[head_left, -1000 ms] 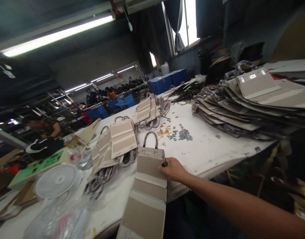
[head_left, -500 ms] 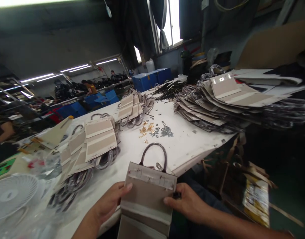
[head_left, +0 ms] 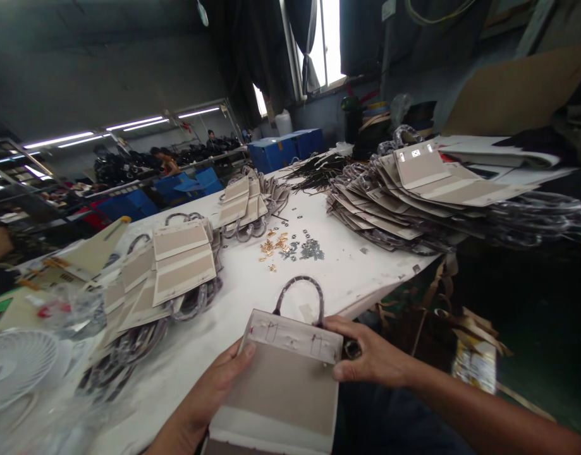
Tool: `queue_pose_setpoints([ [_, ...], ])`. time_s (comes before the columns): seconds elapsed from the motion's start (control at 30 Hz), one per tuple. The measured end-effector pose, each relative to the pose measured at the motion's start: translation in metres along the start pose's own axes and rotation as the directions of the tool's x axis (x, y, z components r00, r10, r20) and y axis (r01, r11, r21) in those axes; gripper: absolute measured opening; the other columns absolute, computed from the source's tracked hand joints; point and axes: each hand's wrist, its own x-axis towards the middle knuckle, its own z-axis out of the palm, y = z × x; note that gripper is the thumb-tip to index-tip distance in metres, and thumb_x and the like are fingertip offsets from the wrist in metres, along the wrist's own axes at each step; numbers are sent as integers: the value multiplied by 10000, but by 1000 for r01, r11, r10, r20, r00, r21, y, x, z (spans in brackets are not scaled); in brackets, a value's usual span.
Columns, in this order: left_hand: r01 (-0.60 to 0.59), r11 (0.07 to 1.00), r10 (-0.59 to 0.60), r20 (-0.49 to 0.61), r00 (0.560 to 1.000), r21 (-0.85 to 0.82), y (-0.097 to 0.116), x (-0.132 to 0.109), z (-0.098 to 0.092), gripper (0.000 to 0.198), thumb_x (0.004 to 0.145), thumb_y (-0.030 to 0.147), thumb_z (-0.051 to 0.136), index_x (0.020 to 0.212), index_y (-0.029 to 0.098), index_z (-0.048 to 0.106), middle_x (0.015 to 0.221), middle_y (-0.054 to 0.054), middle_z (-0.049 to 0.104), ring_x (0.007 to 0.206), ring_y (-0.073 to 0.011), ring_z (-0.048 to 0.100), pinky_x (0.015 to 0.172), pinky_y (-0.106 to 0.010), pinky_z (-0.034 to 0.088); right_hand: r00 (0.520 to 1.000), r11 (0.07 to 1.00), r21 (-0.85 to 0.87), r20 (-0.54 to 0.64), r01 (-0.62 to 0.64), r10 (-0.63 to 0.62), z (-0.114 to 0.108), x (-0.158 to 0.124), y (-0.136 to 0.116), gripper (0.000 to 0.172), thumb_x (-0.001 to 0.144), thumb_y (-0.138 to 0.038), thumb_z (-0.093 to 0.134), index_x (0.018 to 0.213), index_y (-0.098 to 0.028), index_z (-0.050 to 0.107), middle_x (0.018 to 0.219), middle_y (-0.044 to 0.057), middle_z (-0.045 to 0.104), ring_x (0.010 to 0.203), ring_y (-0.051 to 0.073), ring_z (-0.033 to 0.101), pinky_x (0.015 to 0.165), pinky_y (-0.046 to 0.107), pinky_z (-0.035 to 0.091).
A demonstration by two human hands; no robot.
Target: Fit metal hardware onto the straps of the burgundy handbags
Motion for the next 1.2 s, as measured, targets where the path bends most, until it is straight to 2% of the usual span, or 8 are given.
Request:
queue_pose_setpoints([
  [0.17, 6, 985, -6, -2, 1000, 172, 8, -6, -2, 851, 834, 542, 800, 1560, 255, 462, 1234, -118, 774, 997, -324, 773, 891, -440, 610, 982, 975, 185, 168, -122, 91, 10, -4, -3, 558, 843, -662, 720, 1042, -144, 779, 960, 49, 711, 904, 236, 641, 805, 296, 527],
  [0.33, -128, 869, 136, 17, 991, 479, 6, 2, -11, 663, 839, 507, 784, 1431, 246, 638, 1340, -69, 733, 1164, -340, 712, 1008, -422, 564, 960, 943, 221, 187, -248, 209, 50, -30, 18, 531, 822, -643, 750, 1016, -150, 796, 885, 33, 710, 746, 168, 586, 640, 226, 474],
  [0.47, -177, 780, 205, 21, 978, 601, 2, 31, -14, 678, 809, 434, 778, 1437, 224, 633, 1312, -63, 747, 1202, -343, 690, 1064, -447, 525, 923, 887, 266, 175, -378, 341, 70, -41, 33, 629, 785, -683, 757, 1092, -134, 776, 764, 13, 672, 541, 93, 443, 474, 195, 349],
  [0.6, -184, 792, 192, 49, 980, 583, -6, 69, -11, 784, 732, 470, 782, 1426, 139, 626, 1272, -121, 757, 1154, -350, 705, 986, -435, 559, 952, 928, 210, 59, -307, 301, 62, -31, 35, 510, 837, -595, 746, 1050, -135, 797, 856, 42, 728, 658, 156, 571, 595, 242, 459],
  [0.73, -175, 761, 203, 27, 979, 625, -17, 95, -11, 871, 706, 493, 728, 1470, 105, 574, 1254, -131, 763, 1113, -333, 720, 940, -417, 567, 940, 938, 88, 101, -335, 326, 47, -20, 30, 389, 874, -449, 729, 1090, -136, 809, 901, 40, 774, 735, 202, 649, 657, 266, 491],
  [0.9, -109, 690, 234, -78, 969, 715, -26, 112, -23, 751, 645, 357, 735, 1357, 128, 674, 1271, -155, 753, 1189, -362, 682, 971, -394, 524, 941, 933, -218, 124, -285, 317, 27, -12, 31, 326, 909, -380, 669, 1129, -192, 819, 1061, 52, 810, 938, 278, 728, 812, 317, 545],
  [1.07, -25, 600, 197, -118, 973, 799, -24, 123, -30, 615, 654, 321, 740, 1251, 178, 727, 833, -31, 782, 746, -255, 720, 684, -300, 507, 997, 808, -589, -79, -34, -15, 10, 26, 25, 273, 935, -381, 635, 1105, -255, 807, 1084, 65, 790, 996, 260, 724, 909, 340, 543],
  [1.2, 39, 529, 239, -193, 952, 848, -20, 117, -21, 574, 710, 338, 749, 1272, 224, 712, 892, -9, 780, 776, -222, 717, 684, -279, 478, 995, 687, -720, 82, 98, -56, 20, 75, 16, 319, 957, -378, 633, 1242, -306, 757, 1267, 33, 722, 1008, 210, 723, 911, 302, 531],
])
